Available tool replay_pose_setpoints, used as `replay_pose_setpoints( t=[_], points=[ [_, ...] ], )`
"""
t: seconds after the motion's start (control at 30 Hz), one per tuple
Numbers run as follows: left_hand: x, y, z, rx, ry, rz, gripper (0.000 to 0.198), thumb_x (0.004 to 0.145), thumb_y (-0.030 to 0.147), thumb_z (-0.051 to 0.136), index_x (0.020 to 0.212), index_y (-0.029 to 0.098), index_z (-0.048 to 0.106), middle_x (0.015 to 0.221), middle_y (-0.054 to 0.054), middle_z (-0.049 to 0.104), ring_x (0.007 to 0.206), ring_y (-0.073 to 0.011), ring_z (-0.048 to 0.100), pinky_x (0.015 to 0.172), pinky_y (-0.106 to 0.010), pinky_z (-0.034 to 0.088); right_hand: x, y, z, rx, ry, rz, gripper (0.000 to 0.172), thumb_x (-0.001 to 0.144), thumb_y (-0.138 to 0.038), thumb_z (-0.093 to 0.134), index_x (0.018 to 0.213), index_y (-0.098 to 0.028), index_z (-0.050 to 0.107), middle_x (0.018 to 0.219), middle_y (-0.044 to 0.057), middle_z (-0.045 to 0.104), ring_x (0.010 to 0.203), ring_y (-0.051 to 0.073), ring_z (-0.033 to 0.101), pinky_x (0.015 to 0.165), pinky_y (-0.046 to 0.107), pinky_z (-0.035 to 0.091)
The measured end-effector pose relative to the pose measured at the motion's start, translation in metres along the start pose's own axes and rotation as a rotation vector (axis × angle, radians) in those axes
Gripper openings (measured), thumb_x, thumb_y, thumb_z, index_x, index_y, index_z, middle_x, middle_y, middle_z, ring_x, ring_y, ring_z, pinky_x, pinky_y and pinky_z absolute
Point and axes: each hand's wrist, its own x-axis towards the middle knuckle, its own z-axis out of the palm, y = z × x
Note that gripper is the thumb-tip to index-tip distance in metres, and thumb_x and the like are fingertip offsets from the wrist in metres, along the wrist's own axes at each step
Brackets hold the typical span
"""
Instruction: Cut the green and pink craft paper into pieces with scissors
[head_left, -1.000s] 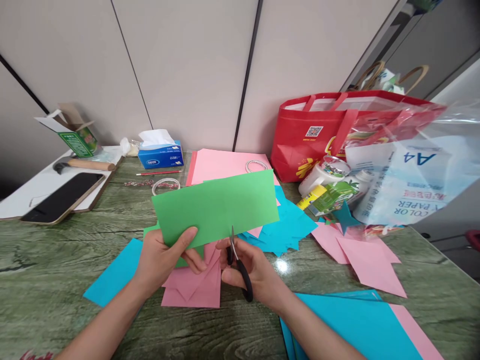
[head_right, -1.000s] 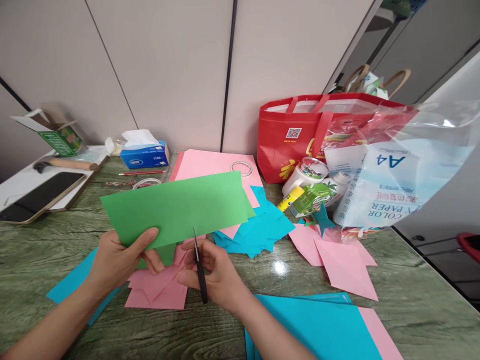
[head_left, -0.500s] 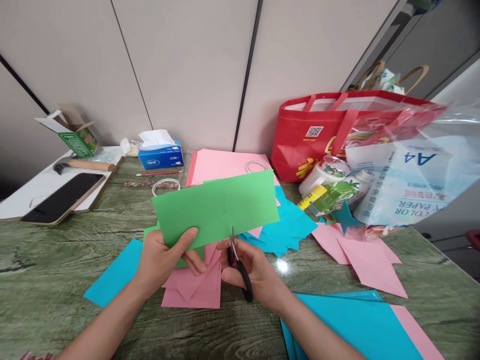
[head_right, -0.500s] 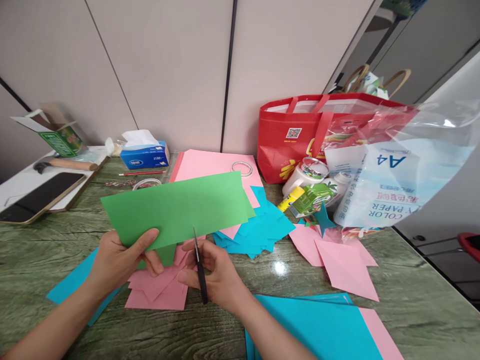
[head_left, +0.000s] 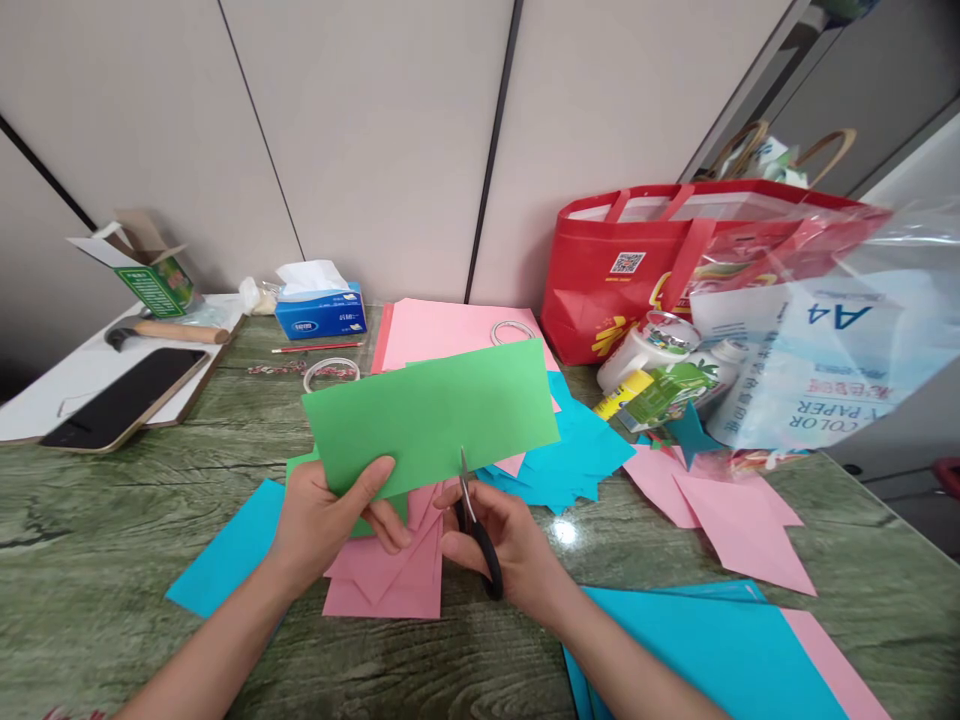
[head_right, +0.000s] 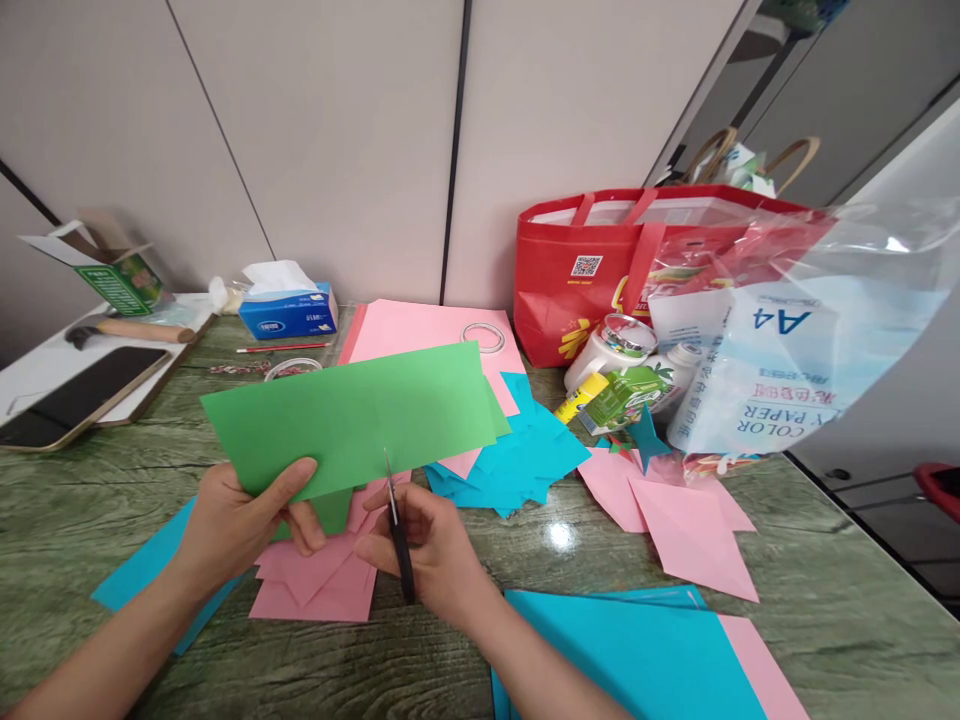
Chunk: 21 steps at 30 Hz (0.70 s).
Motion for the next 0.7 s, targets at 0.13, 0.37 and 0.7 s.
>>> replay_pose_setpoints(
  t=[0.13,0.37,0.7],
  points=[
    [-0.0003,0.0,-0.0008,-0.013,0.0,-0.004,0.038,0.073,0.035,0.058,0.039,0.018,0.064,0.039,-0.006,0.063,0.032,-0.0194,0.057,0.035,-0.03,0.05,0.0006,0.0037,0.0009,-0.002,0.018,-0.018,0.033,0.066,-0.042,0.071,0.083,-0.018,0.054,0.063,-0.003,0.046,0.054,0.01,0.039,0.051,0.024,0.031],
    [-0.0012,0.0003,0.0001,-0.045,-0.016,-0.017,0.038,0.072,0.036,0.059,0.038,0.018,0.064,0.039,-0.006,0.064,0.032,-0.0193,0.057,0.035,-0.029,0.05,0.0006,0.01,0.0036,0.023,0.051,-0.008,0.031,0.066,-0.04,0.07,0.08,-0.019,0.053,0.057,-0.005,0.047,0.049,0.009,0.04,0.047,0.023,0.03],
    [-0.0027,0.0006,0.0011,-0.017,-0.094,-0.085,0.041,0.073,0.039,0.057,0.038,0.018,0.065,0.039,-0.006,0.063,0.033,-0.0184,0.057,0.038,-0.029,0.049,0.0004,0.0095,0.0042,0.019,0.094,-0.025,0.032,0.063,-0.036,0.074,0.08,-0.018,0.053,0.066,-0.001,0.053,0.058,0.012,0.048,0.054,0.024,0.037]
  ],
)
